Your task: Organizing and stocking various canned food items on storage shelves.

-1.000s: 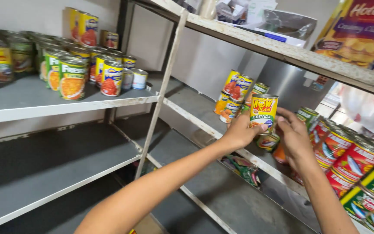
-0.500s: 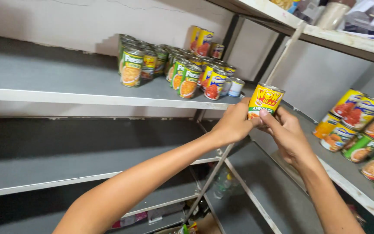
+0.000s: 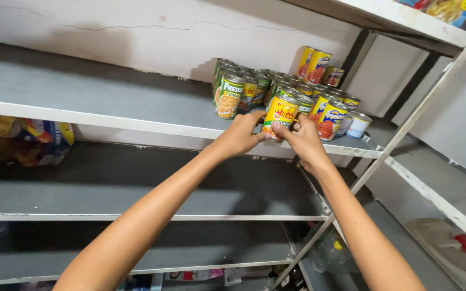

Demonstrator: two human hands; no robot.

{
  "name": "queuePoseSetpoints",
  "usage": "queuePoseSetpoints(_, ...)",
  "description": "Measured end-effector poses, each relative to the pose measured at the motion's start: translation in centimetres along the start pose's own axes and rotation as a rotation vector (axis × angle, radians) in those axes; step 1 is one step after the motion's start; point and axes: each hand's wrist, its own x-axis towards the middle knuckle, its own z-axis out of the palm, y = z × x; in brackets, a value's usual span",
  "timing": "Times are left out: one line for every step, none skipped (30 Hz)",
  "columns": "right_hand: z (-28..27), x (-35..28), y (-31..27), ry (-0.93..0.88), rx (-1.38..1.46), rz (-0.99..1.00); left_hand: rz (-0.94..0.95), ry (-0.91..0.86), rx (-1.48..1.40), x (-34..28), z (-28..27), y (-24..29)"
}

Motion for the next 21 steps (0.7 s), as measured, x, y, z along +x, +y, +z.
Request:
queuePoseSetpoints(0.3, 1.6, 1.1, 0.012, -0.020, 0.014, 0.092, -0.004, 0.027, 0.2, -0.6, -1.4)
queuePoseSetpoints(0.9, 2.4, 1.8, 0.002, -0.011, 0.007, 0.089, 0.002, 0.041, 0.1, -1.2, -1.9)
queuePoseSetpoints(1.3, 3.3, 2.3, -0.005, 0.018, -0.035, 0.040, 0.038, 0.126, 0.1, -1.7, -2.4)
queuePoseSetpoints(1.7, 4.3, 2.9, -0.013, 0.047, -0.077, -0.010, 0.075, 0.210, 0.2, -2.1, -2.9)
queuePoseSetpoints(2.1, 4.8, 3.4, -0.023, 0.053, -0.078, -0.017, 0.080, 0.217, 0.1, -2.3, -3.4)
queuePoseSetpoints(2.5, 5.3, 3.9, -0.027, 0.035, -0.074, 0.051, 0.142, 0.416, 0.1, -2.5, -4.0)
queuePoseSetpoints(2.8, 5.9, 4.4, -0.029, 0.018, -0.070, 0.121, 0.200, 0.615, 0.1, -2.6, -4.7)
queuePoseSetpoints(3.0, 6.4, 5.1, -0.037, 0.023, -0.071, 0.115, 0.202, 0.623, -0.2, -2.7, -4.3)
queuePoseSetpoints(3.1, 6.8, 5.7, -0.047, 0.000, -0.091, 0.183, 0.259, 0.718, -0.4, -2.6, -4.0)
queuePoseSetpoints(3.1, 7.2, 6.4, -0.056, -0.024, -0.111, 0.253, 0.316, 0.813, -0.6, -2.6, -3.6)
queuePoseSetpoints(2.6, 7.5, 7.1, -0.059, -0.023, -0.106, 0.247, 0.314, 0.813, -0.8, -2.3, -3.8)
queuePoseSetpoints(2.2, 7.8, 7.9, -0.072, -0.086, -0.106, 0.301, 0.314, 0.884, -1.0, -1.9, -3.9)
queuePoseSetpoints(1.6, 7.9, 8.6, -0.083, -0.151, -0.106, 0.357, 0.313, 0.950, -1.3, -1.5, -4.0)
queuePoseSetpoints(1.4, 7.3, 8.4, -0.083, -0.153, -0.099, 0.353, 0.310, 0.945, -1.6, -1.5, -4.0)
queuePoseSetpoints(1.1, 6.9, 7.9, -0.078, -0.205, -0.052, 0.369, 0.342, 0.950, -1.4, -1.6, -3.9)
queuePoseSetpoints(0.7, 6.5, 7.5, -0.074, -0.257, -0.005, 0.384, 0.375, 0.954, -1.3, -1.7, -3.8)
queuePoseSetpoints(0.7, 6.1, 6.7, -0.070, -0.258, 0.003, 0.383, 0.369, 0.947, -1.4, -1.4, -4.0)
queuePoseSetpoints(0.7, 5.7, 5.8, -0.079, -0.234, 0.034, 0.391, 0.365, 0.944, -1.5, -1.1, -4.2)
queuePoseSetpoints(0.8, 5.5, 5.1, -0.090, -0.206, 0.063, 0.399, 0.361, 0.944, -1.6, -1.0, -4.4)
queuePoseSetpoints(0.7, 5.9, 5.6, -0.088, -0.205, 0.069, 0.398, 0.355, 0.941, -1.7, -0.6, -4.6)
queuePoseSetpoints(0.7, 6.5, 6.1, -0.111, -0.232, 0.044, 0.384, 0.351, 0.969, -1.5, -0.5, -4.8)
